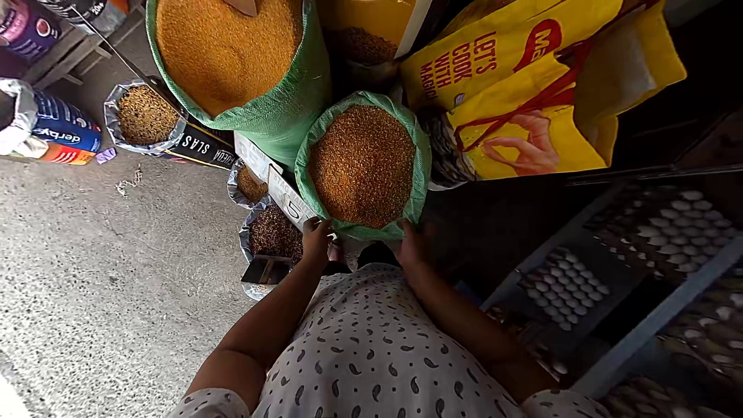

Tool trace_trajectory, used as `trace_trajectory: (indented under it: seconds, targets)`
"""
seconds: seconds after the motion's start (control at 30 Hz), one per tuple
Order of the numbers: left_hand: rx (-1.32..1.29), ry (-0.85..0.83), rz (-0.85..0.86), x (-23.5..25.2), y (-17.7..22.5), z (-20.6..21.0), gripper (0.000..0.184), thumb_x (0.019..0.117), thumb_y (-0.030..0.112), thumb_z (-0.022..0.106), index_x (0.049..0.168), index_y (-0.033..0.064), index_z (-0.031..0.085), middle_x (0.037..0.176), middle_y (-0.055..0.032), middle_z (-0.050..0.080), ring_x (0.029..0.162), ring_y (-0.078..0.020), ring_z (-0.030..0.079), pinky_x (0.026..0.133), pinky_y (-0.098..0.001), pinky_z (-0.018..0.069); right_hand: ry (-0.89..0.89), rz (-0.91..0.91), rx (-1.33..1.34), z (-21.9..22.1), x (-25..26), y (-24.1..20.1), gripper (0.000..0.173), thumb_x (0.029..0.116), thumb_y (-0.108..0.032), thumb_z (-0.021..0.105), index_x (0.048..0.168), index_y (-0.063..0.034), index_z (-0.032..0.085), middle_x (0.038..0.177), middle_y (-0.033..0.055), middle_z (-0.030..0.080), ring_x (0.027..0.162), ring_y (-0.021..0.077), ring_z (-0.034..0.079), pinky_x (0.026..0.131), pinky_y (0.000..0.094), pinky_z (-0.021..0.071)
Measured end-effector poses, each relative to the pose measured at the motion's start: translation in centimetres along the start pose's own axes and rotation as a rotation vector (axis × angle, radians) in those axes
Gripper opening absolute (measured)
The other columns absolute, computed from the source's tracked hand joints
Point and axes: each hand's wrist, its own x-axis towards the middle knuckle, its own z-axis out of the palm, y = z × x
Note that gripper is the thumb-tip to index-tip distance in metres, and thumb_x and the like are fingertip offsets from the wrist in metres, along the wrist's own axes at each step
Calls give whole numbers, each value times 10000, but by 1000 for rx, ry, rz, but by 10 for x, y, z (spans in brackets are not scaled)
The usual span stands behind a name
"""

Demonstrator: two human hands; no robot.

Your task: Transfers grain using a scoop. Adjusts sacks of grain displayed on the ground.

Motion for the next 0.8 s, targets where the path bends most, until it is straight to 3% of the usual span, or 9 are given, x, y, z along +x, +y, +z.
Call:
trace_trajectory:
  seconds: [0.07,0.13,0.23,0.3,0.4,0.5,0.6,0.67,0.8]
  targets:
    - [187,59,61,9,7,-2,621,1006,375,670,1411,-36,442,1262,-241,602,1047,-317,642,898,-488,539,52,-45,-58,-2,2,-10,331,995,-94,658,1279,35,548,1169,202,600,1040,269,607,910,449,526]
    - [338,69,90,20,12,-3,604,993,419,679,1344,-38,503,1173,-238,626,1003,-334,643,887,-517,539,47,-38,-35,-4,7,-14,230,1009,-73,631,1207,40,597,1118,174,619,1018,227,603,914,413,508]
    - [287,58,104,30,14,-4,315,1023,213,629,1224,-28,601,1067,-205,669,929,-292,675,856,-482,563,-55,80,227,-8,19,-14,299,1079,-92,488,1367,-12,470,1219,148,567,1072,200,593,912,367,521]
    - [9,36,64,34,10,-5,178,1040,99,538,1153,-23,603,960,-145,651,823,-205,655,792,-385,570,-163,202,444,-16,33,-11,258,1101,-132,374,1354,-114,419,1174,102,553,1032,202,598,855,402,531]
    - [-361,43,-144,41,5,-12,157,1009,108,463,1102,21,554,874,-121,632,715,-202,643,680,-362,578,-249,293,568,-22,47,-4,286,1062,-203,265,1237,-120,476,1128,113,598,1013,249,623,828,481,539]
    - [-186,144,-216,45,19,-10,160,1001,120,448,1069,16,549,850,-130,620,657,-204,617,599,-355,549,-63,342,444,-3,46,-22,350,1071,-238,272,1307,-65,464,1233,158,560,1087,278,594,868,503,526]
    - [230,252,87,52,33,-8,401,964,149,550,1330,-13,552,1183,-233,631,1047,-339,616,874,-538,517,177,179,123,14,30,-44,348,1079,-130,372,1367,14,504,1305,223,561,1155,306,590,937,505,525]
    - [437,277,254,58,48,-8,502,985,302,611,1378,-2,539,1282,-238,620,1183,-387,589,979,-594,472,216,13,-109,17,32,-49,348,1034,-83,410,1350,4,525,1274,237,583,1139,323,593,924,524,508]
    - [663,281,277,69,69,2,408,1055,394,568,1214,38,688,1145,-214,697,1105,-375,653,970,-609,479,111,-129,-421,14,48,-49,415,1074,-319,492,1366,-34,569,1379,231,568,1308,368,527,1085,566,417]
